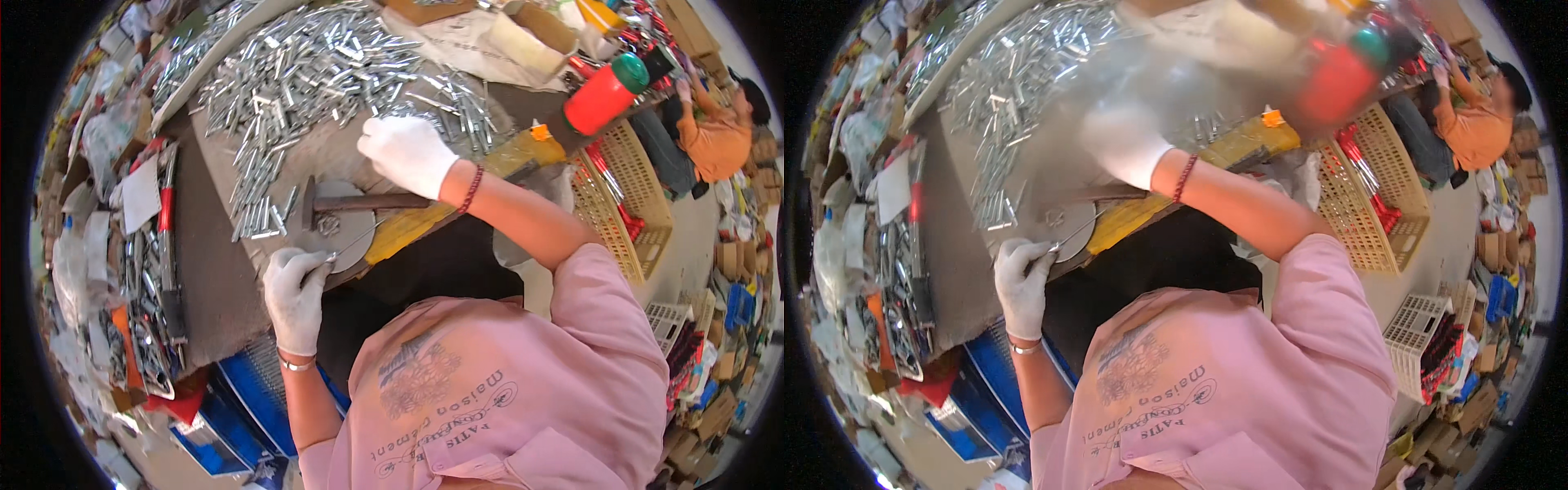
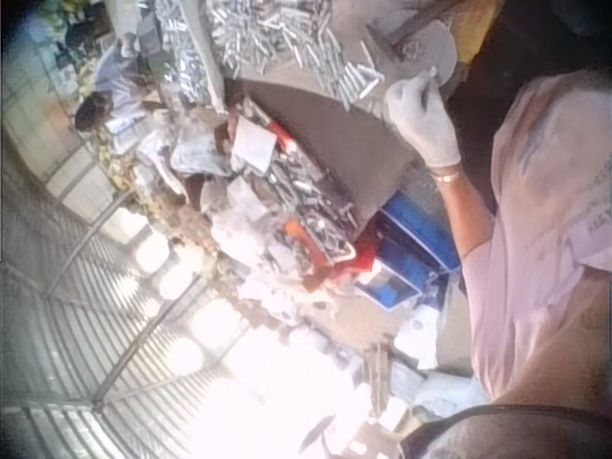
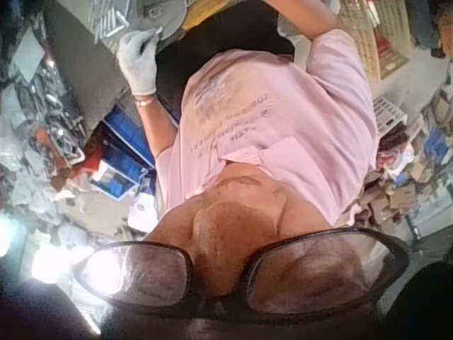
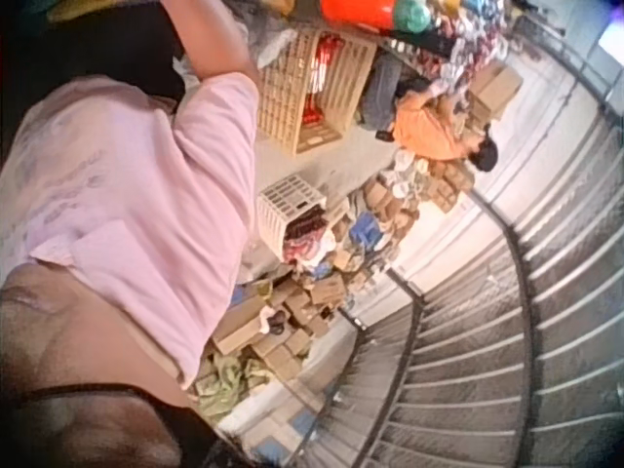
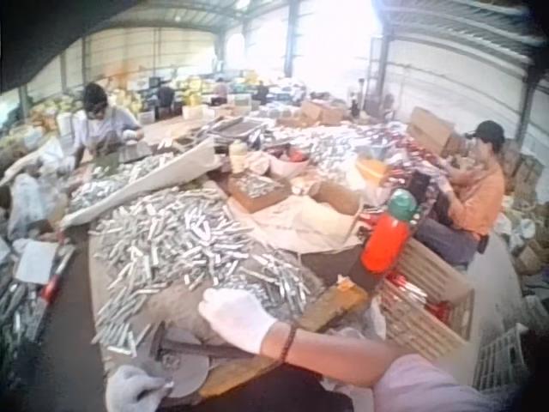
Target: Assembling small metal hardware components using a hammer on a metal plate.
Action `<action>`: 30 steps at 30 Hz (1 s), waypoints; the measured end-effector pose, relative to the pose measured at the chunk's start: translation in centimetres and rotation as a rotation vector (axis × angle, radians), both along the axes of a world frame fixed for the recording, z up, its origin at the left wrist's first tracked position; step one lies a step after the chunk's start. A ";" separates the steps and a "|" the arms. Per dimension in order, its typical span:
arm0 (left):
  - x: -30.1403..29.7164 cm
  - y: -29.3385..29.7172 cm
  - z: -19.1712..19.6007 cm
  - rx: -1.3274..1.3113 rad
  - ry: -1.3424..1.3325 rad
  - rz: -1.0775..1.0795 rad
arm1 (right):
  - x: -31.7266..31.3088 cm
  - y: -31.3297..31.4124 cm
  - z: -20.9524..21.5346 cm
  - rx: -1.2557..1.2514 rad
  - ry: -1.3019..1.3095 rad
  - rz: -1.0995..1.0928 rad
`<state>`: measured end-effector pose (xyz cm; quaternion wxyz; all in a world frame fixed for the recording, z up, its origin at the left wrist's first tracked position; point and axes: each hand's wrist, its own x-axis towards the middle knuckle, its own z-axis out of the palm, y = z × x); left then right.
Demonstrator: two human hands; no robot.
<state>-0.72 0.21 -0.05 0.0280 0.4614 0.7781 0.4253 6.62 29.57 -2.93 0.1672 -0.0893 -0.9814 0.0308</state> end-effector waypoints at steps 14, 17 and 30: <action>0.2 0.2 0.0 0.005 0.034 0.000 | 1.6 -5.7 4.5 -0.231 0.030 0.264; -0.1 0.1 0.1 -0.022 0.019 -0.012 | 1.4 -8.3 4.5 -0.270 -0.035 0.405; -0.2 -0.5 -1.2 -0.004 -0.029 0.023 | 1.0 -9.6 4.1 -0.586 0.024 0.458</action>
